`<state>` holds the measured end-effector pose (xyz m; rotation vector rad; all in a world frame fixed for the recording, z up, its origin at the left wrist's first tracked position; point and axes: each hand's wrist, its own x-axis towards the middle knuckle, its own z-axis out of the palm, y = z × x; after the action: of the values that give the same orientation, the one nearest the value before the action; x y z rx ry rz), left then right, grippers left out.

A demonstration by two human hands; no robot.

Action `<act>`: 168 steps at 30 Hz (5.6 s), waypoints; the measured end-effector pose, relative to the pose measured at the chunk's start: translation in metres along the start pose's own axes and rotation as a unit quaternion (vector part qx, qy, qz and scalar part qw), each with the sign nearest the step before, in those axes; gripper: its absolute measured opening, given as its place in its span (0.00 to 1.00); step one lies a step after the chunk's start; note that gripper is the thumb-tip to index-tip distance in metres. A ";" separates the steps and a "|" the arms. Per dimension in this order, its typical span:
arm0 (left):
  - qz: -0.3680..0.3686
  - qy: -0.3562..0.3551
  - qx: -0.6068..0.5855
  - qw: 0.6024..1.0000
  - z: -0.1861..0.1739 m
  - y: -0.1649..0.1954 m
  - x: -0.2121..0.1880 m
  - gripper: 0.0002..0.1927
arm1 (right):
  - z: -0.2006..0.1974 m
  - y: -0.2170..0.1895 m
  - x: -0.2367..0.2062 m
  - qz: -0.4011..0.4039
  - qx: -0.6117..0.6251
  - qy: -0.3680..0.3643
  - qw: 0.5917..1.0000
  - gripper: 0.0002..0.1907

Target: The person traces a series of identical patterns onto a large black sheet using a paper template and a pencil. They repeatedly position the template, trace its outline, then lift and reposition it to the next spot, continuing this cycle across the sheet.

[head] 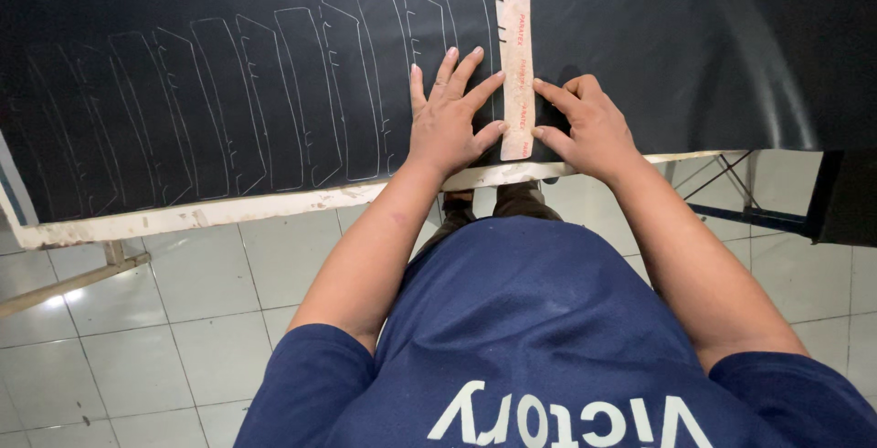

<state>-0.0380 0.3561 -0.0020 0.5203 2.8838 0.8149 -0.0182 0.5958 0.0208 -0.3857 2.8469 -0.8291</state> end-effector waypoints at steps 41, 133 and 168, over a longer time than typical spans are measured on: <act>0.009 -0.003 0.037 0.999 0.000 0.001 0.001 0.34 | -0.001 0.005 0.002 -0.002 0.004 -0.011 1.000 0.34; 0.104 0.055 0.121 0.986 0.032 0.042 -0.008 0.16 | -0.021 -0.004 0.149 -0.181 0.013 0.101 0.978 0.07; 0.051 -0.030 0.052 0.997 -0.001 0.029 0.011 0.21 | -0.023 0.007 0.059 -0.136 0.021 0.103 0.985 0.05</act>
<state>-0.0399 0.3820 0.0141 0.6957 2.8769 0.6523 -0.0811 0.5967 0.0318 -0.7366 3.0016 -1.0317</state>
